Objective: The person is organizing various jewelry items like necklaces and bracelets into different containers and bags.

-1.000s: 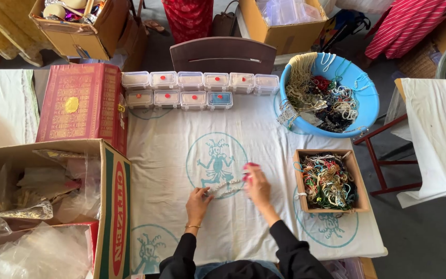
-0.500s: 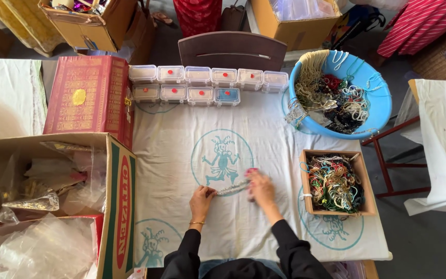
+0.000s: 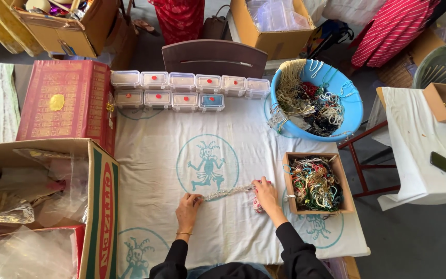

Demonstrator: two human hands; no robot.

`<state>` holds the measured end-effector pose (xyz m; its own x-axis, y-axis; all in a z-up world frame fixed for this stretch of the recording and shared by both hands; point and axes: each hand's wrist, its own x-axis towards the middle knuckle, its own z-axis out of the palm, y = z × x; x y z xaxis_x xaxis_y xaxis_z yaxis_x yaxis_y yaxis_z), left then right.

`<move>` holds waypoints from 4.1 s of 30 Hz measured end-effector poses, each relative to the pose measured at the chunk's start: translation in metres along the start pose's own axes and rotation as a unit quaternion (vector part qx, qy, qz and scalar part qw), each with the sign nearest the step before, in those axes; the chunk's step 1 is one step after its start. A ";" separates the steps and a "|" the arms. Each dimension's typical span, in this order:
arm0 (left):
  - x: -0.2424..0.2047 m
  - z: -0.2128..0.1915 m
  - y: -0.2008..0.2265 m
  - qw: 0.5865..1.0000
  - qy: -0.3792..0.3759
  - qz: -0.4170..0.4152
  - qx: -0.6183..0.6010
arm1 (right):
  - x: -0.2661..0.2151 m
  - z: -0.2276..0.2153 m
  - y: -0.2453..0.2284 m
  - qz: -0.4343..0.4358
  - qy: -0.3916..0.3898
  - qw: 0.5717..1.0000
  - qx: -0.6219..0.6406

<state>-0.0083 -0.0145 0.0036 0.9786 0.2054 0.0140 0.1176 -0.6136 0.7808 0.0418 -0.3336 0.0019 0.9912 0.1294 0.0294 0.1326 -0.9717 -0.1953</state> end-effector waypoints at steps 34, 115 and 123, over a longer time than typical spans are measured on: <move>0.018 0.016 -0.020 0.999 -0.004 -0.037 0.005 | -0.001 0.033 -0.157 -0.150 -0.048 0.978 0.133; 0.001 0.010 0.003 0.998 -0.017 0.042 0.043 | 0.021 0.002 0.002 0.037 -0.012 0.999 0.007; 0.009 -0.007 0.020 0.993 0.050 0.095 0.048 | 0.016 -0.043 -0.025 0.021 0.077 0.994 0.080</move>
<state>0.0011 -0.0193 0.0235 0.9637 0.1509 0.2202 -0.0465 -0.7176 0.6949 0.0546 -0.3162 0.0495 0.9851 0.0459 0.1656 0.1026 -0.9304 -0.3520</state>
